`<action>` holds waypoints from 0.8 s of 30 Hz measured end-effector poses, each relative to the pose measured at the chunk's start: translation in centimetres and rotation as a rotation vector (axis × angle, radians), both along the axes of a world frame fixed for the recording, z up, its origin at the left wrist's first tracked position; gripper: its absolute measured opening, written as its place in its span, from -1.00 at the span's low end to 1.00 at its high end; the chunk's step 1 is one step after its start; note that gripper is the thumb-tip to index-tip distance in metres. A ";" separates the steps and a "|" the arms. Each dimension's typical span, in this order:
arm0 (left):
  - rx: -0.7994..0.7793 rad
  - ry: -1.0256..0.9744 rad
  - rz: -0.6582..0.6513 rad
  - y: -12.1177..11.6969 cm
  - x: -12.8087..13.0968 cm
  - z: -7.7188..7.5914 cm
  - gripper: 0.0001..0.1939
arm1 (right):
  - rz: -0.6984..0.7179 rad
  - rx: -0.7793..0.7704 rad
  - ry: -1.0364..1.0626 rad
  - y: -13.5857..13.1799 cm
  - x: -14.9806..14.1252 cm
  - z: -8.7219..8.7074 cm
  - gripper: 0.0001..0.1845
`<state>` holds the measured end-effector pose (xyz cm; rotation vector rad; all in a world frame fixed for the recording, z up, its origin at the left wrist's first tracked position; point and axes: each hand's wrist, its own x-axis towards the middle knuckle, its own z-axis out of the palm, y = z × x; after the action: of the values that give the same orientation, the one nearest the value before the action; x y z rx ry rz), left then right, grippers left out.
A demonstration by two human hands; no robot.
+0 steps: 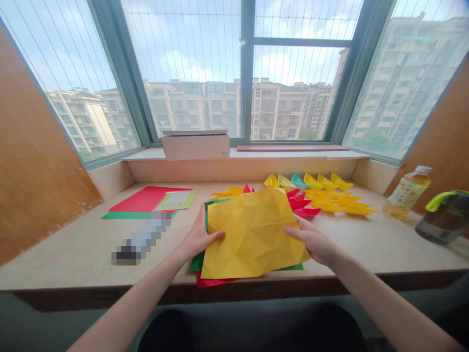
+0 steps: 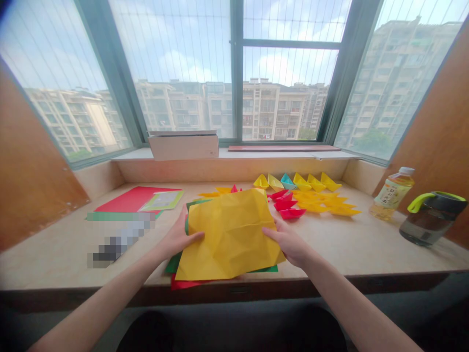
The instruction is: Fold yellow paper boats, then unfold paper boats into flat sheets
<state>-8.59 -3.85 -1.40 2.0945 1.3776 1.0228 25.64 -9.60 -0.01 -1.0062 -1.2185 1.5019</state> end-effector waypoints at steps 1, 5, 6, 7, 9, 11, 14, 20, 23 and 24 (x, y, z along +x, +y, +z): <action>-0.068 -0.136 0.015 -0.2 0.1 0.6 0.11 | -0.003 0.043 0.004 0.0 0.1 -0.1 -0.47; -0.308 -0.570 -0.136 -1.2 1.1 3.2 -0.10 | -0.048 0.171 -0.026 0.4 0.6 -0.8 -0.43; -0.324 -0.626 -0.154 -1.4 1.3 3.7 -0.14 | -0.069 0.197 -0.038 0.6 0.8 -0.9 -0.43; -0.321 -0.667 -0.151 -1.5 1.4 4.0 -0.17 | -0.095 0.225 -0.054 0.8 1.0 -1.1 -0.43; -0.260 -0.710 -0.103 -1.4 1.6 4.4 -0.26 | -0.153 0.292 -0.089 1.1 1.3 -1.4 -0.44; -0.131 -0.680 -0.045 -1.2 1.6 4.6 -0.34 | -0.194 0.355 -0.119 1.4 1.5 -1.5 -0.44; 0.063 -0.543 -0.002 -1.1 1.7 4.4 -0.39 | -0.194 0.400 -0.194 1.6 1.6 -1.4 -0.43; 0.018 -0.453 -0.083 -1.8 1.3 3.3 -0.49 | -0.294 0.427 -0.238 2.2 2.1 -1.7 -0.33; -0.008 -0.407 -0.102 -2.2 1.2 2.8 -0.57 | -0.307 0.437 -0.273 2.4 2.3 -2.1 -0.35; -0.017 -0.401 -0.114 -2.2 1.2 2.7 -0.59 | -0.296 0.436 -0.280 2.4 2.4 -2.2 -0.38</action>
<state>-7.42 -6.06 1.30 1.8038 1.0519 1.2907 28.00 -7.15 -2.22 -1.0610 -1.4413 0.8366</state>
